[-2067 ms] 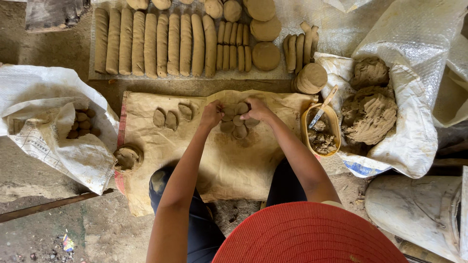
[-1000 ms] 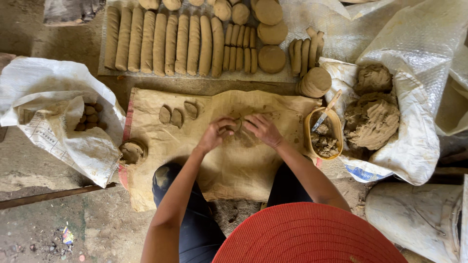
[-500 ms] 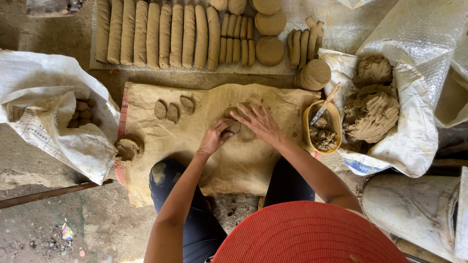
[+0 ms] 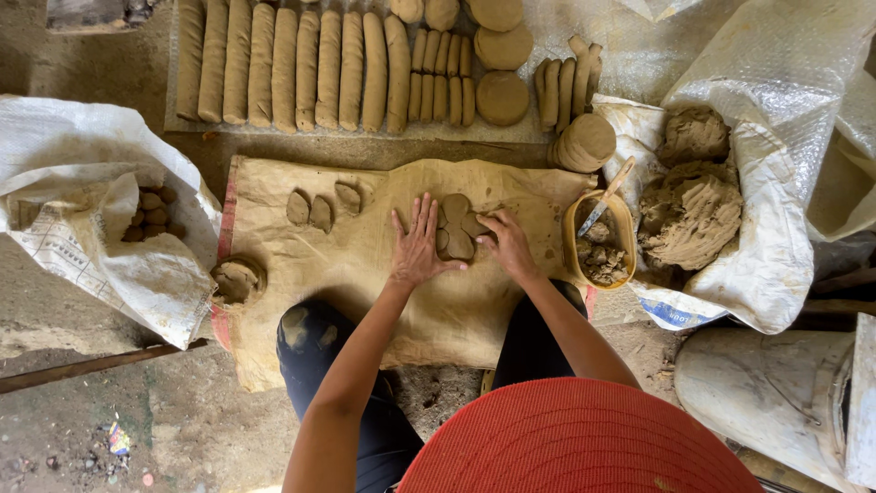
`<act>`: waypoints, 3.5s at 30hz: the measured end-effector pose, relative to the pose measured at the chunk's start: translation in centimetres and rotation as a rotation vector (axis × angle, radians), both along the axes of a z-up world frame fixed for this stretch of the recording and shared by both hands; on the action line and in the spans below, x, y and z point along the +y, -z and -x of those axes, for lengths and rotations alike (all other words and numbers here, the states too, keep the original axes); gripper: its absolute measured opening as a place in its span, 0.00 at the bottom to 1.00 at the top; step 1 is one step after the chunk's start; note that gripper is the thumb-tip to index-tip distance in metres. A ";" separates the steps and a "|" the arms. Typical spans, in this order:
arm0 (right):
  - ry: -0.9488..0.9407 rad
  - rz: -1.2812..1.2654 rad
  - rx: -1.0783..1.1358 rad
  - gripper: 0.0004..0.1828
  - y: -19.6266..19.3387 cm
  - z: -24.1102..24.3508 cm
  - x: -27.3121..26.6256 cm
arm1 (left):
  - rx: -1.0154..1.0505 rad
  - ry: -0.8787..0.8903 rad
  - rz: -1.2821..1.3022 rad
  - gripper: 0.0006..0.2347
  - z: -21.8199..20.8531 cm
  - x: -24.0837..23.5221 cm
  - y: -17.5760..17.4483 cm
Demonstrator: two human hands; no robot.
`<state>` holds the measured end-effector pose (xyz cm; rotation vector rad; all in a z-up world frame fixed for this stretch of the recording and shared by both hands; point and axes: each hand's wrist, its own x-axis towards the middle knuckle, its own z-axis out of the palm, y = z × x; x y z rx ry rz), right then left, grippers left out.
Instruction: The person forms a clay flower by assembling flattened clay petals onto a central stem. They shape each petal by hand, attach them to the top of a long clay cylinder, and smooth the clay to secure the components together.
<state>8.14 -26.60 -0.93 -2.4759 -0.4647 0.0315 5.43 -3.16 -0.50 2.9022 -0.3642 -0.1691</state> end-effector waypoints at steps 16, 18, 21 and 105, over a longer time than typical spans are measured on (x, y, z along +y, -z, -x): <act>-0.075 0.048 0.059 0.47 0.0 -1.6 5.8 | -0.104 -0.016 -0.032 0.63 -0.4 -0.4 2.7; -0.073 0.038 0.048 0.46 0.7 -1.8 5.7 | -0.138 -0.017 -0.037 0.63 -0.5 -0.4 2.7; -0.074 0.017 0.046 0.44 1.3 -2.0 5.6 | -0.122 -0.011 -0.052 0.62 -0.5 -0.4 2.7; 0.545 -0.085 -0.490 0.10 0.8 2.2 -8.9 | -0.076 -0.085 -0.091 0.65 -0.3 -0.4 2.4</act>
